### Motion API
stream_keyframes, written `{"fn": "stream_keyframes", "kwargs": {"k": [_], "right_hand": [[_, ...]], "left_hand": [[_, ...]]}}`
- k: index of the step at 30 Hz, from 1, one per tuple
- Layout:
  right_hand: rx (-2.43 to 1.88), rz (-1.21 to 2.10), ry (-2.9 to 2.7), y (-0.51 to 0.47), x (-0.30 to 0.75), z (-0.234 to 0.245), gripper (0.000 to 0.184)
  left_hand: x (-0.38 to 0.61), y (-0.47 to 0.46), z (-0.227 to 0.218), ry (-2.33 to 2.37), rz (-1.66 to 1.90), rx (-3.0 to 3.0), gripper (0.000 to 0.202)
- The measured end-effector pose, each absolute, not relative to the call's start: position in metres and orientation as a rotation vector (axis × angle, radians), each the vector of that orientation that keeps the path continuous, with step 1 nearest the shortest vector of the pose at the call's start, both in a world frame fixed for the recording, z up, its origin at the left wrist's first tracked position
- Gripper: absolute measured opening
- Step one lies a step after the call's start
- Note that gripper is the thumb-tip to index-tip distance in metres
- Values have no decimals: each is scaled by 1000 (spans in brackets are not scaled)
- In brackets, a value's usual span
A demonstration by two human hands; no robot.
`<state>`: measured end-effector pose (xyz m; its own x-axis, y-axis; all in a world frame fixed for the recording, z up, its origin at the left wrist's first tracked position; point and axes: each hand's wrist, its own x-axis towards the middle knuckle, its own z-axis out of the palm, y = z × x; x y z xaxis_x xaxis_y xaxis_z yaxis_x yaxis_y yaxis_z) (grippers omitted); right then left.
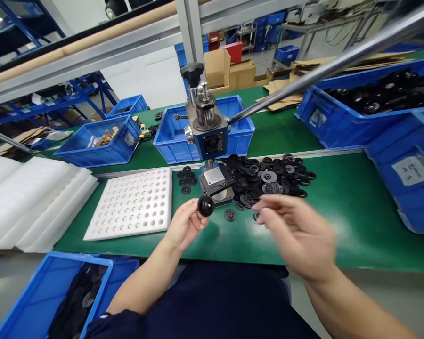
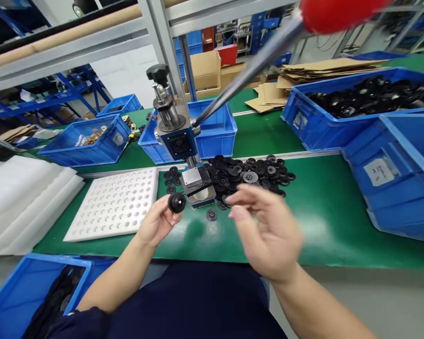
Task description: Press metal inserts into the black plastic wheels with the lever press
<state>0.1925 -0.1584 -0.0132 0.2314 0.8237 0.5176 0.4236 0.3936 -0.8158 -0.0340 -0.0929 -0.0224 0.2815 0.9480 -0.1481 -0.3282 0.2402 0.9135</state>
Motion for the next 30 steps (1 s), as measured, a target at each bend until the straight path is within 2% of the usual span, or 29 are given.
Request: {"fn": "stream_keyframes", "kwargs": {"k": [3,5,15,25,30], "right_hand": [[-1238,727,-1543,-154,172,-42,17],[-1206,779,-1609,-149,160,-49,13],[-1158,687,-1774,-136,149,-55,12],[-1279,744,-1675,-139,147,-69,13],[-1309,732,-1686,-137,156,-86,14]], "left_hand": [[-37,-105,-35,821,969,736,36],[-38,-107,-44,828,948,691,36],[-38,-113,-64,890,855,776,37],[-42,-111,-80,908,794,668,40],[-66,-99,-91,1121,863,956,36]]}}
